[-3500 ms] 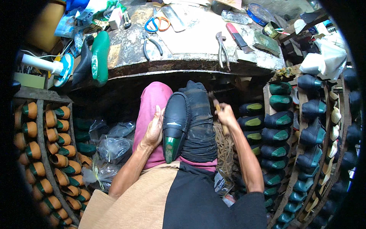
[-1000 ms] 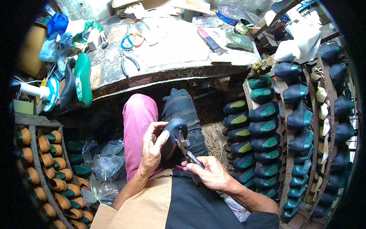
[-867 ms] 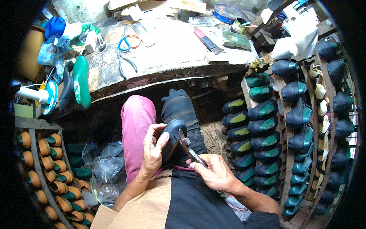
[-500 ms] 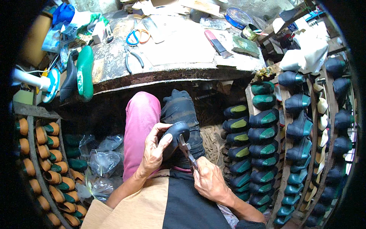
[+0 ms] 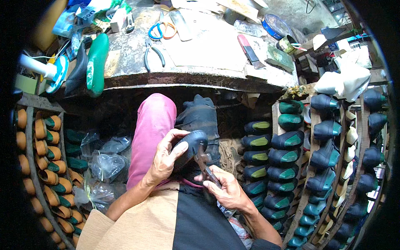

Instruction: The person repairs a black slip-on shoe by repeatedly striking the sole with a hammer and using a curved metal tool to press and shape the sole edge. The person holds the shoe on their lap, rotates it, and works along the perimeter of the sole.

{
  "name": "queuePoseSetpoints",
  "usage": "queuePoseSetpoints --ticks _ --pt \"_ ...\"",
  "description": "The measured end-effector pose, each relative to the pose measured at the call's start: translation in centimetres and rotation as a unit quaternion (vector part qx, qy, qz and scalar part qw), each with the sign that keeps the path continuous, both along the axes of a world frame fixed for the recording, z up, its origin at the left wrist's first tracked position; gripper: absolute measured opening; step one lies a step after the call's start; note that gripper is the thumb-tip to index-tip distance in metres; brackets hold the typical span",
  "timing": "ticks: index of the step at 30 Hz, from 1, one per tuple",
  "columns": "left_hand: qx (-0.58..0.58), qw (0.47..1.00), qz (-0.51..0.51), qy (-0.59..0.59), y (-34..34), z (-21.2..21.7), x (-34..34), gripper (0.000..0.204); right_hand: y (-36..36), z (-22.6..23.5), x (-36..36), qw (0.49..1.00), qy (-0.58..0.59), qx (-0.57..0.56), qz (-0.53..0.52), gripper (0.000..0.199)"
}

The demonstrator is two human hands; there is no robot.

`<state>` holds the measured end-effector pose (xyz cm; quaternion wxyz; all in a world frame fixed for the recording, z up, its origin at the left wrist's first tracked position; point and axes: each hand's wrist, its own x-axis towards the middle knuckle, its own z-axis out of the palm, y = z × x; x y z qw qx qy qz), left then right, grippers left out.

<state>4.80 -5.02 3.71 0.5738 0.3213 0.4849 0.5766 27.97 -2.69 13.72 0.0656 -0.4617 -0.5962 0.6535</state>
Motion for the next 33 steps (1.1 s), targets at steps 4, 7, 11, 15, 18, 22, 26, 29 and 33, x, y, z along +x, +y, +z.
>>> queuePoseSetpoints --ticks 4,7,11,15,18,22,26,29,33 --pt "-0.009 0.999 -0.034 -0.01 0.3 0.2 -0.4 0.035 0.0 1.2 -0.1 0.975 -0.097 0.176 0.09 0.007" --pt "0.001 1.0 -0.029 -0.007 0.2 0.3 -0.5 0.035 0.1 2.2 -0.3 0.972 -0.152 0.148 0.098 0.012" --pt "0.003 1.0 -0.028 -0.013 0.3 0.7 -0.8 0.038 -0.6 1.9 -0.9 0.96 -0.162 0.203 0.106 0.019" --pt "-0.029 0.995 -0.096 0.002 0.6 1.6 -1.8 0.048 -1.5 0.3 -1.3 0.952 -0.167 0.239 0.089 0.025" --pt "-0.043 0.991 -0.123 0.027 1.2 2.0 -2.2 0.048 -2.0 -0.6 -1.3 0.947 -0.156 0.264 0.096 0.025" --pt "-0.05 0.99 -0.13 0.014 1.6 2.1 -2.0 0.044 -2.1 -1.6 -1.1 0.945 -0.156 0.27 0.101 0.025" --pt "-0.019 0.994 -0.099 0.037 1.7 1.7 -1.5 0.047 -1.7 -2.8 -1.0 0.946 -0.15 0.266 0.109 0.025" --pt "0.009 0.998 -0.057 0.024 1.7 1.5 -1.3 0.046 -1.3 -3.5 -0.9 0.943 -0.125 0.287 0.114 0.024" --pt "0.007 0.998 -0.055 0.015 1.5 1.5 -1.4 0.047 -1.1 -3.8 -0.7 0.943 -0.119 0.285 0.127 0.024"
